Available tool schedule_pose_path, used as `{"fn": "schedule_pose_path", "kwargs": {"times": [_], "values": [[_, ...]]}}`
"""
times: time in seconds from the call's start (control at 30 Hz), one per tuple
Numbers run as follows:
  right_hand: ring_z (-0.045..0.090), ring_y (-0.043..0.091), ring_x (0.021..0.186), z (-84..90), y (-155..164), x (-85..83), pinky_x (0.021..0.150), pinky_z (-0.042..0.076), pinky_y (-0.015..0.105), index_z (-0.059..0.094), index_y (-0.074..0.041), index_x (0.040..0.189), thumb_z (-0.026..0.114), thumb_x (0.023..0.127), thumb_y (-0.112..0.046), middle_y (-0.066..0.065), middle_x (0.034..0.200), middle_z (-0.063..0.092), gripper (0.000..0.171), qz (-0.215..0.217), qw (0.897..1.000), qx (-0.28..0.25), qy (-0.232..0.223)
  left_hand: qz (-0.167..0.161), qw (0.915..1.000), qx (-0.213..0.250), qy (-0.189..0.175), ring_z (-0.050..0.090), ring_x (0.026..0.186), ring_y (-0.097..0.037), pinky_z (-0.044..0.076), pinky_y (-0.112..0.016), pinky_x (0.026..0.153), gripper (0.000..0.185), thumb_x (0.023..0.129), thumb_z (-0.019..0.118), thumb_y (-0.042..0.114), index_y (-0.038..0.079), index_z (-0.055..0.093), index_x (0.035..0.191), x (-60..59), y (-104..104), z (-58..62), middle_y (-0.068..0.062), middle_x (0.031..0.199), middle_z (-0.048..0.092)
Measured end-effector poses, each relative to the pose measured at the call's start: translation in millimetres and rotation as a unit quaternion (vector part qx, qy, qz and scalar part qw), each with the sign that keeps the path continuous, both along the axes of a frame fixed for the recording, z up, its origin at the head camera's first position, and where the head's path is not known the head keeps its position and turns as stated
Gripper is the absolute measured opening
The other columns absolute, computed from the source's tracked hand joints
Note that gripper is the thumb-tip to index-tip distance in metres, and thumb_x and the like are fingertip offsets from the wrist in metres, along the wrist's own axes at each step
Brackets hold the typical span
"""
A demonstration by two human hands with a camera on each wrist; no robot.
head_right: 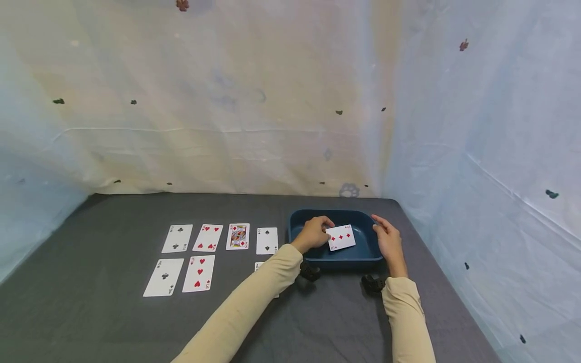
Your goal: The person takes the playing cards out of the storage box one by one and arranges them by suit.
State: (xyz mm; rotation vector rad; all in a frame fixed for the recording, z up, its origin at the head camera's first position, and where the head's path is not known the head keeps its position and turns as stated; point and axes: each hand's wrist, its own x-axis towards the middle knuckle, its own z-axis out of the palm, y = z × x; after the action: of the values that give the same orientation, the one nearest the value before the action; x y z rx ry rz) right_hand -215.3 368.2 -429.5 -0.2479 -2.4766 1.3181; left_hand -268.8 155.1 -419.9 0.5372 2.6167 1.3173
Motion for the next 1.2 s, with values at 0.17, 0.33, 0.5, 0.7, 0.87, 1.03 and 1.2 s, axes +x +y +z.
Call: {"fn": "schedule_pose_path", "kwargs": {"times": [0.17,0.33,0.5,0.7,0.87,1.03,1.2], "values": [[0.042,0.04,0.124,0.0,1.2,-0.1,0.102,0.03,0.055,0.047,0.002,0.14,0.043,0.103,-0.013,0.028,0.14,0.044,0.04,0.003,1.0,-0.012,0.005,0.018,0.9983,0.055,0.005,0.049,0.077,-0.013,0.041,-0.024,0.062,0.031,0.08,0.065,-0.007,0.009,0.069,0.106,1.2,-3.6,3.3,-0.001,0.084,0.058],[0.042,0.04,0.124,0.1,1.5,-0.5,0.103,0.03,0.054,0.047,0.002,0.14,0.043,0.104,-0.014,0.028,0.139,0.044,0.04,0.005,1.0,-0.011,0.002,0.024,0.9878,0.144,-0.054,0.051,0.063,-0.012,0.044,-0.022,0.052,0.036,0.08,0.062,-0.013,0.007,0.067,0.111,2.7,-8.7,7.6,-0.003,0.078,0.055],[0.045,0.038,0.119,2.0,0.3,0.8,0.099,0.034,0.051,0.047,0.002,0.14,0.042,0.104,-0.016,0.028,0.137,0.047,0.04,0.002,1.0,0.003,0.0,0.015,0.9679,0.216,-0.128,0.053,0.054,-0.013,0.051,-0.026,0.053,0.038,0.083,0.059,-0.013,0.006,0.064,0.116,7.7,-14.6,15.8,-0.006,0.082,0.052],[0.045,0.035,0.115,2.5,0.4,1.0,0.093,0.036,0.046,0.047,0.001,0.14,0.041,0.104,-0.017,0.028,0.135,0.048,0.041,-0.001,1.0,0.008,-0.008,-0.018,0.9383,0.284,-0.197,0.055,0.055,-0.015,0.052,-0.028,0.056,0.036,0.085,0.058,-0.011,0.005,0.061,0.117,12.8,-24.1,25.4,-0.011,0.081,0.054],[0.045,0.037,0.119,0.8,0.2,-0.7,0.098,0.034,0.051,0.047,0.0,0.14,0.041,0.104,-0.018,0.027,0.137,0.047,0.041,-0.007,1.0,0.006,-0.011,-0.031,0.9267,0.3,-0.224,0.057,0.059,-0.017,0.052,-0.027,0.056,0.035,0.084,0.059,-0.012,0.006,0.061,0.115,10.8,-28.1,26.0,-0.014,0.082,0.059],[0.046,0.035,0.116,1.1,0.4,-0.8,0.096,0.035,0.048,0.047,0.0,0.141,0.042,0.104,-0.018,0.026,0.136,0.048,0.041,-0.011,1.0,0.003,-0.015,-0.036,0.9192,0.314,-0.235,0.057,0.059,-0.017,0.053,-0.03,0.058,0.034,0.084,0.059,-0.011,0.006,0.062,0.114,13.0,-32.1,28.7,-0.014,0.082,0.058],[0.046,0.035,0.115,1.9,-0.1,0.5,0.094,0.035,0.047,0.047,-0.001,0.141,0.041,0.104,-0.019,0.027,0.135,0.049,0.041,-0.009,1.0,0.007,-0.015,-0.04,0.9159,0.325,-0.232,0.058,0.059,-0.017,0.054,-0.033,0.062,0.029,0.086,0.059,-0.007,0.007,0.062,0.111,16.6,-37.5,31.7,-0.014,0.081,0.059]]}}
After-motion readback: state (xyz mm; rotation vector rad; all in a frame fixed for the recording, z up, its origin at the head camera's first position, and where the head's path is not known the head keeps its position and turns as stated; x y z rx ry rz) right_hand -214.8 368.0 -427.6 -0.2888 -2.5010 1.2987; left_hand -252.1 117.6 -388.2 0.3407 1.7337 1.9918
